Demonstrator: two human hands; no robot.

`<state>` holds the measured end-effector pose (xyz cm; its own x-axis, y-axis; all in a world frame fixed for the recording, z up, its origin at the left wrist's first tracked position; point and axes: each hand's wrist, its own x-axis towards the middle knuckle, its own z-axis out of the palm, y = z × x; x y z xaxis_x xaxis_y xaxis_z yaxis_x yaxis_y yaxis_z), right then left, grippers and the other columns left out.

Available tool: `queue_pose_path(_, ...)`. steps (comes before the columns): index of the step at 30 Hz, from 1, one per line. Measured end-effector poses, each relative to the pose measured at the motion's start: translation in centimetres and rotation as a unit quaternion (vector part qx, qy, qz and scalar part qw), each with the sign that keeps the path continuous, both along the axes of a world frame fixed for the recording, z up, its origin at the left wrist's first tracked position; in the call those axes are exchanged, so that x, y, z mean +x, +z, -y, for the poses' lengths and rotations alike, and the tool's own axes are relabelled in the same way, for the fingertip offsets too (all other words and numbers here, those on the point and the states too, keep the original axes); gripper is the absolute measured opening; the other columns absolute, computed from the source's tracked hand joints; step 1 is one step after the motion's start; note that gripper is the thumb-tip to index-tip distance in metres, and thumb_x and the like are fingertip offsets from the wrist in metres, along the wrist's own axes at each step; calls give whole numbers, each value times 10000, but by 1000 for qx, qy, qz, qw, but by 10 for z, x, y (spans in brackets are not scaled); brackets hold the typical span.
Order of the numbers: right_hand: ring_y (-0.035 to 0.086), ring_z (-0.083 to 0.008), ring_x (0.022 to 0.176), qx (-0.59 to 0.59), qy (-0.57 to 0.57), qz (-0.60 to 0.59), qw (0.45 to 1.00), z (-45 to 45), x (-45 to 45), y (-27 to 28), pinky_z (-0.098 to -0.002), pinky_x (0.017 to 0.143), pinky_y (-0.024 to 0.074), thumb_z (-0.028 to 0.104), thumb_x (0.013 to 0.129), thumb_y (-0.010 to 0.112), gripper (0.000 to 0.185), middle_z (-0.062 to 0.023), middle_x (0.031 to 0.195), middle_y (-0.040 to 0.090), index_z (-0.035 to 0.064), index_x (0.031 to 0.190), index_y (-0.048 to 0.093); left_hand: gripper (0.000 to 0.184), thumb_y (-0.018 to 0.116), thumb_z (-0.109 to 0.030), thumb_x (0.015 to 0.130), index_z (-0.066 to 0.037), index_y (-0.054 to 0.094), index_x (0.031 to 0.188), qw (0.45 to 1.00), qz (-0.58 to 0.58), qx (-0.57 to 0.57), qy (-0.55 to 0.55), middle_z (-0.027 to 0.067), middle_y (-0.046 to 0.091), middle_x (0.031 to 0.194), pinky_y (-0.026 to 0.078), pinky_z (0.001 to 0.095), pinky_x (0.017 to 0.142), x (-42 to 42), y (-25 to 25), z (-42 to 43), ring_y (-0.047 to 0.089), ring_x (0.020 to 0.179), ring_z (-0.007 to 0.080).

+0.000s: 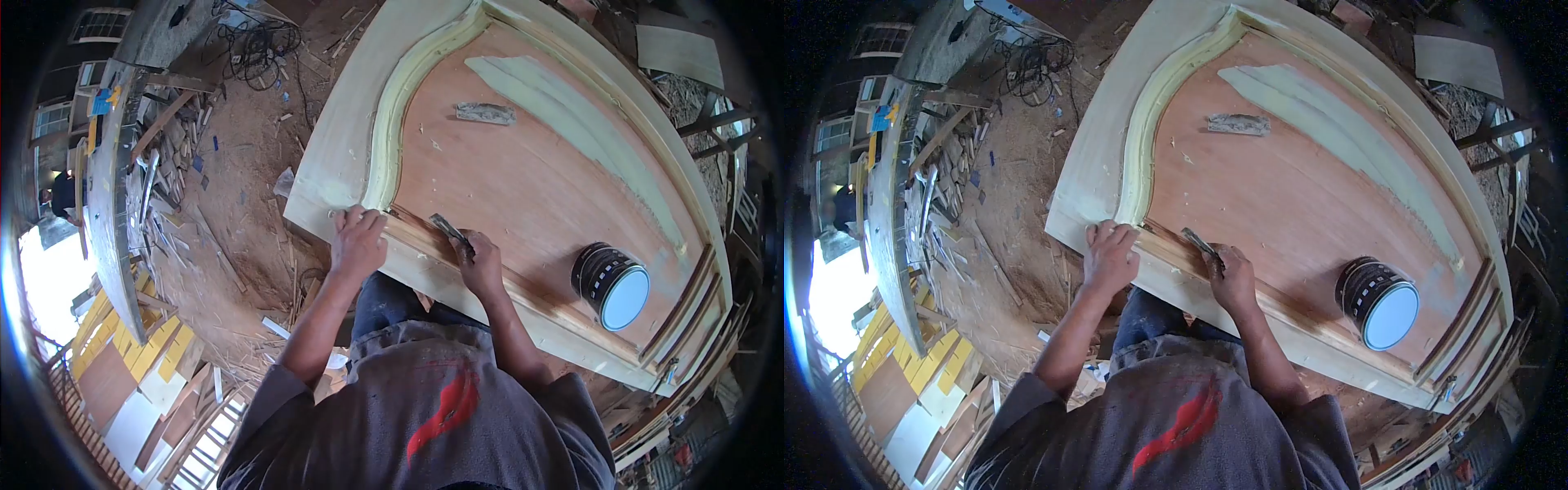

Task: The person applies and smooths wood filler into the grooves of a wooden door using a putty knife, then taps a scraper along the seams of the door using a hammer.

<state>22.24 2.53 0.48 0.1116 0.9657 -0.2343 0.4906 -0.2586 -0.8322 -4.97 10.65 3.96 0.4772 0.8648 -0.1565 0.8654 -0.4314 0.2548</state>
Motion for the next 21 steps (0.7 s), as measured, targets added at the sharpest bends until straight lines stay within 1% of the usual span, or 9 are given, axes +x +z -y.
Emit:
queue_pose_path(1,642,-336,742,4,-5,-2,1000,1,-2,0,-445,705,516,144,1028,777,176,-180,852,681,10,1142,775,413,712,-160,780,-101,771,1184,1000,8,-10,3,61,730,1218,406,557,1111,9,-3,6,602,1246,309)
queue_pose_path(4,640,-345,747,12,-20,-1,1000,3,-1,0,-450,712,517,147,1027,777,173,-177,845,673,12,1134,773,403,703,-150,785,-100,773,1179,998,42,-15,-36,58,732,1200,408,549,1110,31,-13,21,600,1248,310)
queue_pose_path(6,639,-351,751,12,-21,3,1000,4,3,1,-448,713,517,141,1023,776,166,-173,838,667,13,1128,772,412,698,-148,784,-104,773,1187,999,36,-5,-18,55,733,1234,409,549,1112,24,-13,21,596,1253,310)
queue_pose_path(8,650,-358,798,6,0,1,1000,4,9,6,-458,741,527,113,1003,778,153,-175,876,685,17,1122,772,426,699,-149,783,-109,773,1201,1000,27,9,9,47,730,1263,406,548,1123,14,-12,17,593,1260,310)
queue_pose_path(9,656,-362,821,3,9,0,1000,4,11,8,-463,754,532,100,993,778,150,-176,895,694,19,1119,772,435,699,-146,789,-109,777,1215,1000,21,-8,19,46,723,1299,404,550,1144,13,-10,16,591,1268,317)
queue_pose_path(12,668,-374,904,100,36,26,994,5,8,-4,-484,821,549,56,958,776,179,-173,974,725,36,1136,781,432,702,-141,799,-110,785,1222,999,41,-33,-16,56,723,1300,401,555,1159,32,-9,29,586,1281,321)
queue_pose_path(15,683,-385,991,77,44,20,996,7,1,1,-492,890,561,25,936,773,225,-169,1045,749,50,1159,787,424,708,-142,807,-106,783,1223,997,64,-42,-13,73,721,1307,405,578,1153,31,0,31,580,1294,326)
queue_pose_path(19,690,-407,1015,73,1,6,997,13,6,-1,-488,903,564,46,943,773,150,-173,1060,755,41,1092,786,426,708,-166,834,-89,753,1251,1000,22,-3,14,78,706,1308,391,551,1198,14,9,20,579,1332,316)
queue_pose_path(21,694,-406,1016,51,-19,19,998,13,12,2,-489,907,564,34,939,768,156,-174,1061,756,40,1093,788,407,720,-183,863,-65,748,1252,998,43,-39,-20,103,710,1312,402,551,1191,19,2,19,587,1320,338)
